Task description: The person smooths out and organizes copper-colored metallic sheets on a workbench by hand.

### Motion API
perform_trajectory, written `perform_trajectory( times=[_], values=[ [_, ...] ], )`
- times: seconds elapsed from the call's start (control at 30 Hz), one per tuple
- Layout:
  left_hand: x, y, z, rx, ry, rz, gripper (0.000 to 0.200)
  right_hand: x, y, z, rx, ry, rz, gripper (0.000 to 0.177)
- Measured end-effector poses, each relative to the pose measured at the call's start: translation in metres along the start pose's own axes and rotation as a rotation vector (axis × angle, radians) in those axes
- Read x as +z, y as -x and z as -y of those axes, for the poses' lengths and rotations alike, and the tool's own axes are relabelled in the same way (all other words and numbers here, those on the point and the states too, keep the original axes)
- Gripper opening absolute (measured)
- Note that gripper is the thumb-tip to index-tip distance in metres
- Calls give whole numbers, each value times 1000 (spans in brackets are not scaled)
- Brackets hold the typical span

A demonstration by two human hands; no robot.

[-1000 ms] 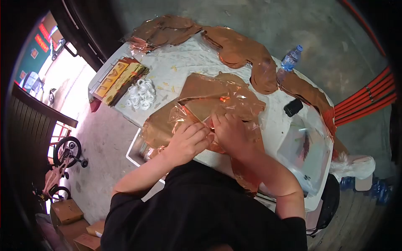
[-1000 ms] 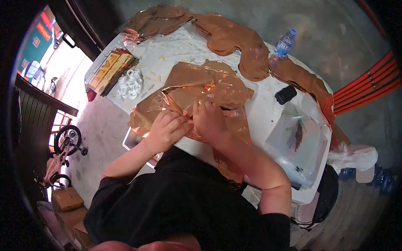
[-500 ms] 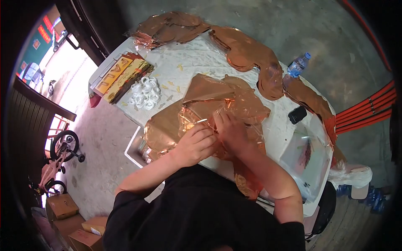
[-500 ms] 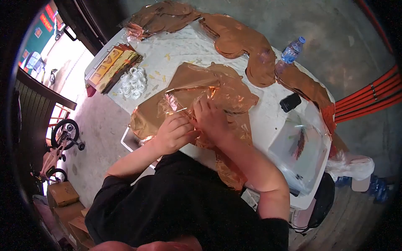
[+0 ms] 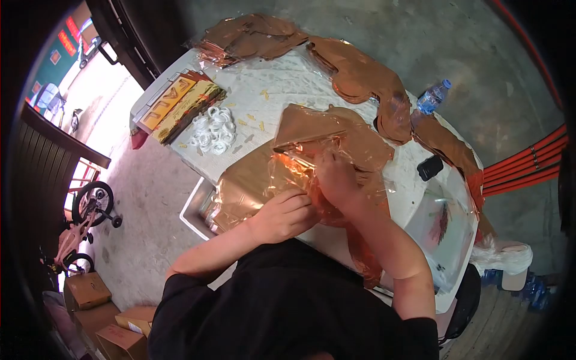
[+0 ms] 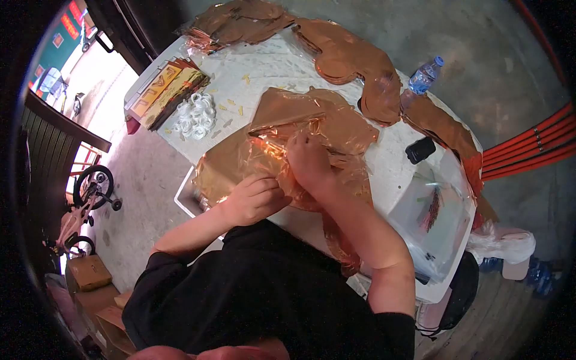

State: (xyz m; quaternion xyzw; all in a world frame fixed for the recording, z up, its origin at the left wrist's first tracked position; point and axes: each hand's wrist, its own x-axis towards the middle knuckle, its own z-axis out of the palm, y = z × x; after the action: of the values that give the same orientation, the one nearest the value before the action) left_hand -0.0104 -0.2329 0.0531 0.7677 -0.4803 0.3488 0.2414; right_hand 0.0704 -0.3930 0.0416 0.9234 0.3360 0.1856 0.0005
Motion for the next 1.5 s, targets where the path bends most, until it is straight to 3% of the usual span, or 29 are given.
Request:
perform_trajectory(
  times=[0.1,0.17,0.23,0.3,0.4,0.5,0.53,0.6,0.63,0.7,0.73,0.77,0.8,0.83,0.9,0.93,1.0,1.1,1.17,1.33,1.4,1.5],
  values=[
    [-14,-6,5,4,9,54,17,-7,-2,-8,97,-59,118,18],
    [-25,-7,16,-83,35,-135,28,-12,-2,-17,108,-119,53,22],
    [-43,-18,29,-292,-87,-279,46,-32,-2,-29,104,-145,3,23],
    [-56,-25,54,-497,-153,-229,61,-56,-5,-41,96,-176,-49,24],
    [-41,-32,96,-647,-24,-150,66,-84,-11,-62,69,-177,-227,18],
    [-14,-54,133,-539,25,-171,64,-98,-15,-83,25,-103,-340,13],
    [-9,-63,139,-535,29,-174,64,-106,-13,-90,25,-86,-298,20],
    [-3,-81,145,-739,551,-51,46,-112,-9,-104,22,-153,-411,24],
    [0,-87,148,-728,557,-48,46,-115,-6,-111,18,-221,-527,28],
    [10,-99,148,-796,864,1,28,-133,0,-116,136,-233,-492,32],
    [17,-102,146,-786,875,12,28,-136,4,-120,286,-479,-453,29],
    [21,-107,141,-747,738,-103,24,-141,6,-124,433,-726,-412,27],
    [25,-110,137,-705,597,-217,21,-154,8,-129,444,-507,-308,26],
    [27,-112,136,-700,603,-211,21,-151,13,-141,452,-504,-312,26],
    [25,-108,140,-676,432,-243,18,-143,21,-162,458,-771,-391,20],
    [23,-102,144,-701,382,-275,18,-148,27,-171,591,-717,-412,16],
    [14,-85,153,-751,377,-366,21,-152,41,-201,648,-1220,-547,15],
    [-2,-62,159,-823,340,-265,26,-168,60,-237,652,-1291,-692,17],
    [-1,-54,159,-996,263,-16,30,-178,58,-239,652,-1306,-802,16],
    [11,-26,158,-1030,383,141,32,-207,52,-270,647,-1219,-1154,14],
    [15,-33,147,-1036,336,321,25,-222,45,-270,597,-1234,-1149,14],
    [24,-60,118,-1002,354,324,26,-223,36,-281,493,-1227,-1045,15]
  ],
)
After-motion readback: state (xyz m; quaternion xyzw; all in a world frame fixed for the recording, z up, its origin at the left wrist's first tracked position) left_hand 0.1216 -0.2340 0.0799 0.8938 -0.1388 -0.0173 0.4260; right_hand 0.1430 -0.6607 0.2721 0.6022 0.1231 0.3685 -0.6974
